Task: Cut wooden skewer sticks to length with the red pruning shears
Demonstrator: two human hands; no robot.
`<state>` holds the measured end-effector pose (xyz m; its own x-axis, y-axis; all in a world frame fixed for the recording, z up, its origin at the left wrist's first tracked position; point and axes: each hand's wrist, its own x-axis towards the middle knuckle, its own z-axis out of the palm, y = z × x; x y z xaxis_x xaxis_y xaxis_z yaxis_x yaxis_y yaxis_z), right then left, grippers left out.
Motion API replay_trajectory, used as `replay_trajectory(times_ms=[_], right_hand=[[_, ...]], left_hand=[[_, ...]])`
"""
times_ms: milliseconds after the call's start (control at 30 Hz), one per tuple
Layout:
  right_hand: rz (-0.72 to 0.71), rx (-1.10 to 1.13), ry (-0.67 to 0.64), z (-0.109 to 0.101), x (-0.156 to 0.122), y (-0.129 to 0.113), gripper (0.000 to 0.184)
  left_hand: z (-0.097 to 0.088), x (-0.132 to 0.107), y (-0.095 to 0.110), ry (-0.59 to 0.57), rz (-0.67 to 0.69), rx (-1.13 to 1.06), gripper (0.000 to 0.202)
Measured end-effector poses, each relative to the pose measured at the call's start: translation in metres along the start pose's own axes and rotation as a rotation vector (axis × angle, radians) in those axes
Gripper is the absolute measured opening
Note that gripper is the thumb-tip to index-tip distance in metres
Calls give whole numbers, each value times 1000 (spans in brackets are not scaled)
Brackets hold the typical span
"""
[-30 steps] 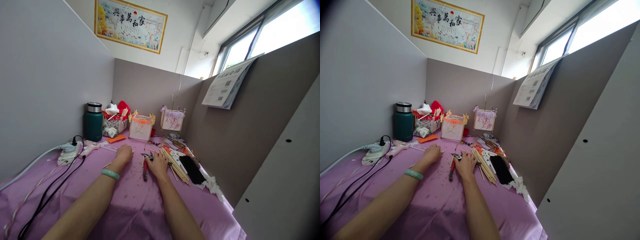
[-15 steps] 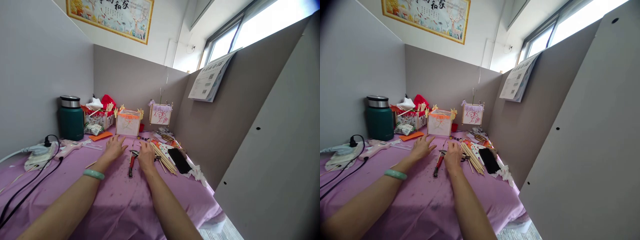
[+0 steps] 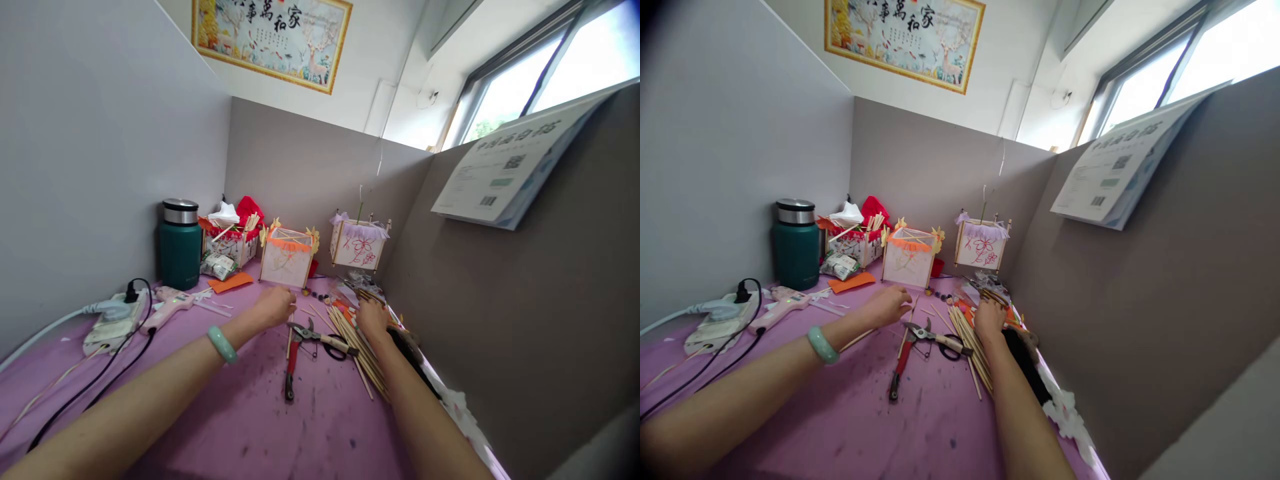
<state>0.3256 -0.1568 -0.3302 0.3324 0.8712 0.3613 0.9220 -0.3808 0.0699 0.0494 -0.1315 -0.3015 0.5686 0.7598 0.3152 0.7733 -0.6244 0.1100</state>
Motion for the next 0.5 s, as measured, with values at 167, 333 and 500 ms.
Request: replay_trajectory(times_ms=[167,333,500], right_hand=[[-121,-117,34,18,30,-2,28],[-227,-194,13,27,45,12,27],[-198,-146,72,31,52,12,27]], left_hand=[[9,8,4,-14,97,14,28],[14,10,0,-35,106,-2,28],[20,11,-2,-34,96,-53,30]])
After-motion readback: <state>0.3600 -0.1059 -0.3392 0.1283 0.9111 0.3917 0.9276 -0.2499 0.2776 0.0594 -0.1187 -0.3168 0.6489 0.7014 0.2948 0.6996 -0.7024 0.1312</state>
